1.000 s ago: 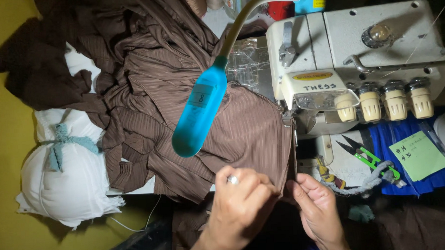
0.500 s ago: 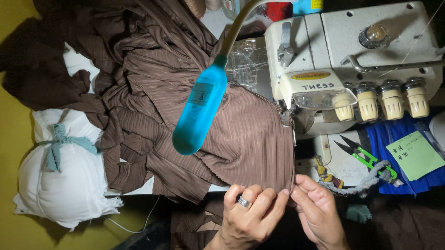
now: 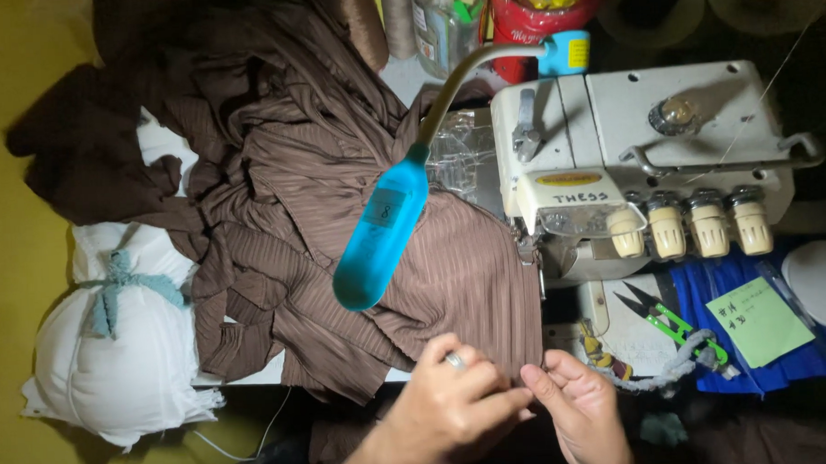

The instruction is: Handling and aligning brown ribbed fabric strips at a sewing workstation

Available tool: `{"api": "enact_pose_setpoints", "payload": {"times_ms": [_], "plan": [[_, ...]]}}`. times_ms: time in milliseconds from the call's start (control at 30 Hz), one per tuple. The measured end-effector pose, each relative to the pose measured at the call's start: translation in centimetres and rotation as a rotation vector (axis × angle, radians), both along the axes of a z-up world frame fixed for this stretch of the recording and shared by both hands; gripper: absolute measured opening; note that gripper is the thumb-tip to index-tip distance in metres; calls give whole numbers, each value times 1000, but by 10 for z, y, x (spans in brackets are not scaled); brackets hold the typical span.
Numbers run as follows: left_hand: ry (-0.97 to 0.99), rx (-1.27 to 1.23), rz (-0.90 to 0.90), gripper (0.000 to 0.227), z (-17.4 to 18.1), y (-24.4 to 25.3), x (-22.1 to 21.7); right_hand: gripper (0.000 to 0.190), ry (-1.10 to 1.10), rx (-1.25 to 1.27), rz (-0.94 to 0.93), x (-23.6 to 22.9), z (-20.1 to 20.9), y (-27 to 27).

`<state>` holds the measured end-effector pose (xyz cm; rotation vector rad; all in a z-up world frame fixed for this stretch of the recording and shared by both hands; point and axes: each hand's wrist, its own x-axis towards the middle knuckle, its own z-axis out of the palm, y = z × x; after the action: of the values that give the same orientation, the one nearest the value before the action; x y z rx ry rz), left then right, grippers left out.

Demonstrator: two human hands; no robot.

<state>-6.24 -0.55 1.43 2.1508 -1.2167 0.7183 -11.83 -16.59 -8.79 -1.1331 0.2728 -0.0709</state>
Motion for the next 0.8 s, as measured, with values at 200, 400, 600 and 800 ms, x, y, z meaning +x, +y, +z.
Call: {"api": "enact_pose_setpoints", "payload": {"times_ms": [200,400,600,800], "plan": [[-81,134,-150,22,11,5,51,7,5,37,99,4,27,5],[-304,240,-167,20,13,-4,64,15,5,-36,137,8,26,0],[-319,201,-159,22,13,5,63,15,-9,-58,155,12,27,0],[-230,182,-86,17,4,2,69,20,-35,-157,167,25,37,2]]}}
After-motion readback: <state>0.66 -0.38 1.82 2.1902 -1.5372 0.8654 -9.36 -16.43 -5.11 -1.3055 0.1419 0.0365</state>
